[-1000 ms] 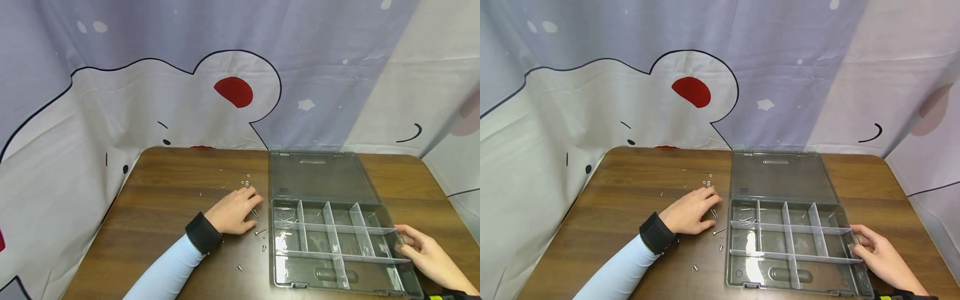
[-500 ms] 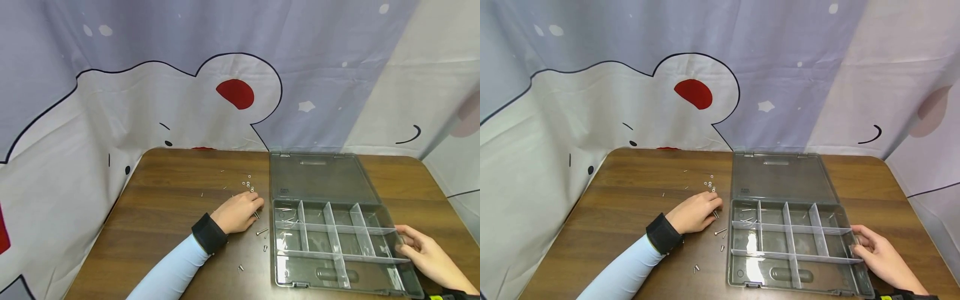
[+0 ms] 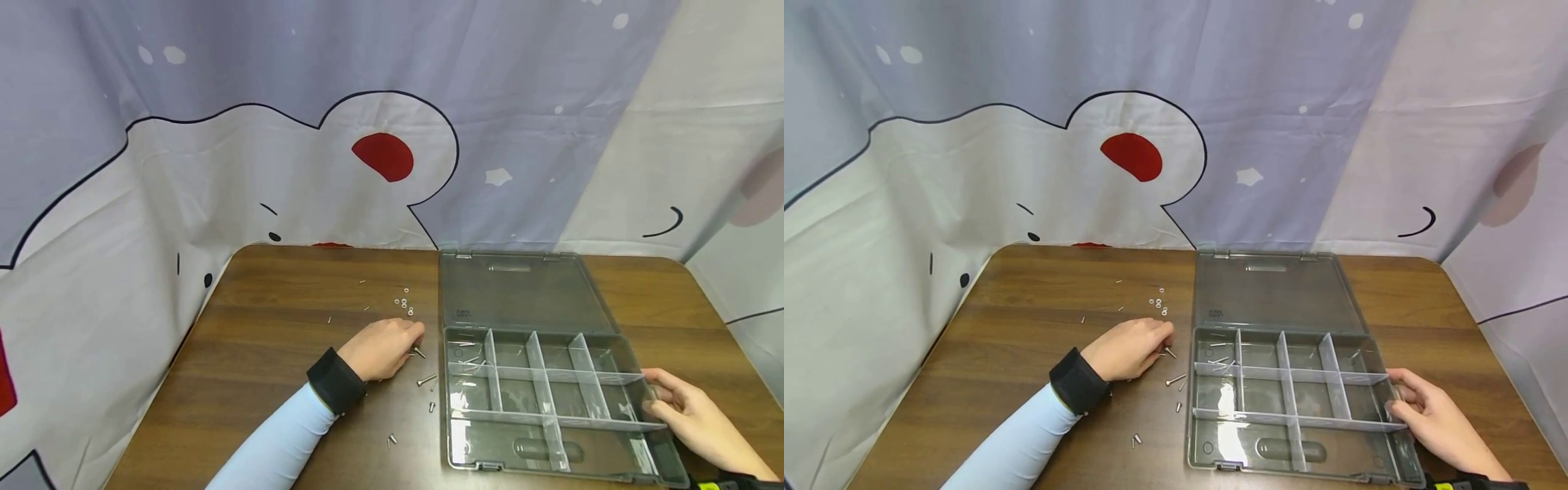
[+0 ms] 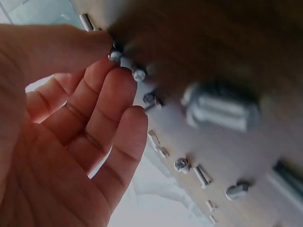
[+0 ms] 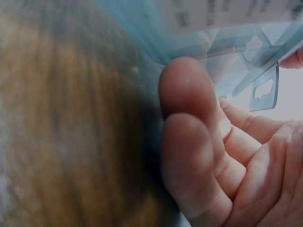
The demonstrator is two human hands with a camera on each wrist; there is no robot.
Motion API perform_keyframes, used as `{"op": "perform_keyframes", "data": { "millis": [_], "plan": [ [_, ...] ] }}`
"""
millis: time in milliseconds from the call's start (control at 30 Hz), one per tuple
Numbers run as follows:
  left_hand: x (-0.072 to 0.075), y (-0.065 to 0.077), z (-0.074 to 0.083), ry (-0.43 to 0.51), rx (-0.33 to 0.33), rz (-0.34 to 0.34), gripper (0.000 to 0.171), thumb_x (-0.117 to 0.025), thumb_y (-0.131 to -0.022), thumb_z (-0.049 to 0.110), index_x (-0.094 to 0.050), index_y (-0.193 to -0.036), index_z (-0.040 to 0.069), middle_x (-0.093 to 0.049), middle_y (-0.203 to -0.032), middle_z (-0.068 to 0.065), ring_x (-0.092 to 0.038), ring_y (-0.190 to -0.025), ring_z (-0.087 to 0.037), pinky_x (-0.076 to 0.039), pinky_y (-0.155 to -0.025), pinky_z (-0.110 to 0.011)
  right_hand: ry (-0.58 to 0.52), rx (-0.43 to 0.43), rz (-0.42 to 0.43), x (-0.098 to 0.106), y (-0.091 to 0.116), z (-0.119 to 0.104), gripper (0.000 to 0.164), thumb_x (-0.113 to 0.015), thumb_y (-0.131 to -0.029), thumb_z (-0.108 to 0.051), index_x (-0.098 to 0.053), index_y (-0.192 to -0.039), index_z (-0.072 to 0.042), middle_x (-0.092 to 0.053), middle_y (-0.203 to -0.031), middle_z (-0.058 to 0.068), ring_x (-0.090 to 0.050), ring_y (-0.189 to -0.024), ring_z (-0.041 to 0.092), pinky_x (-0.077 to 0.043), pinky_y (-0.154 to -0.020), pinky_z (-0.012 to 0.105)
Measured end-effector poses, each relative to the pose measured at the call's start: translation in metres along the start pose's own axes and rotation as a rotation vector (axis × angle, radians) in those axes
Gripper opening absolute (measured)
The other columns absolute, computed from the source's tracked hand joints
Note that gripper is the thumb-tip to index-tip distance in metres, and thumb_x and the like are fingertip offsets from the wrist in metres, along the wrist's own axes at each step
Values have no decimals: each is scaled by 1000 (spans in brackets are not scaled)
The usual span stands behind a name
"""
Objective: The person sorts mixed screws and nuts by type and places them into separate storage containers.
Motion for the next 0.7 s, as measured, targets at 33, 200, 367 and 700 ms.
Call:
{"op": "perform_keyframes", "data": {
  "millis": [33,200,367,700],
  "plan": [
    [1,0,-1,0,0,-2,15,-71,-91,7,-62,-101,15,-69,-88,5,-69,-83,-12,-58,-79,-30,-4,1,0,0,0,0,44,-60,-100,-4,-46,-139,9,-62,-77,-12,-46,-63,2,-36,-56,23],
    [5,3,-6,11,-8,-6,20,-70,-82,4,-60,-97,14,-63,-79,7,-63,-71,-10,-55,-71,-30,5,-1,-4,0,0,0,44,-61,-100,-5,-47,-139,9,-69,-86,-3,-50,-68,-3,-41,-58,21],
    [13,5,-9,-5,-13,23,17,-67,-80,5,-63,-93,14,-61,-81,5,-60,-69,-9,-54,-68,-28,27,-14,-17,0,0,1,45,-61,-100,-7,-47,-140,8,-73,-107,18,-55,-78,-9,-47,-62,21],
    [29,-1,5,7,-91,153,14,-64,-83,4,-61,-92,15,-55,-83,4,-55,-70,-9,-52,-67,-25,-6,27,15,1,-1,1,42,-62,-98,-3,-50,-136,8,-69,-87,-13,-53,-72,-4,-43,-59,22]
  ]
}}
Point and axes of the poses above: each hand's wrist, its own y-axis away from the middle knuckle, its own x-axis out of the back of the hand, z = x × y, the point moved 5 cm from there along -y, towards the middle knuckle
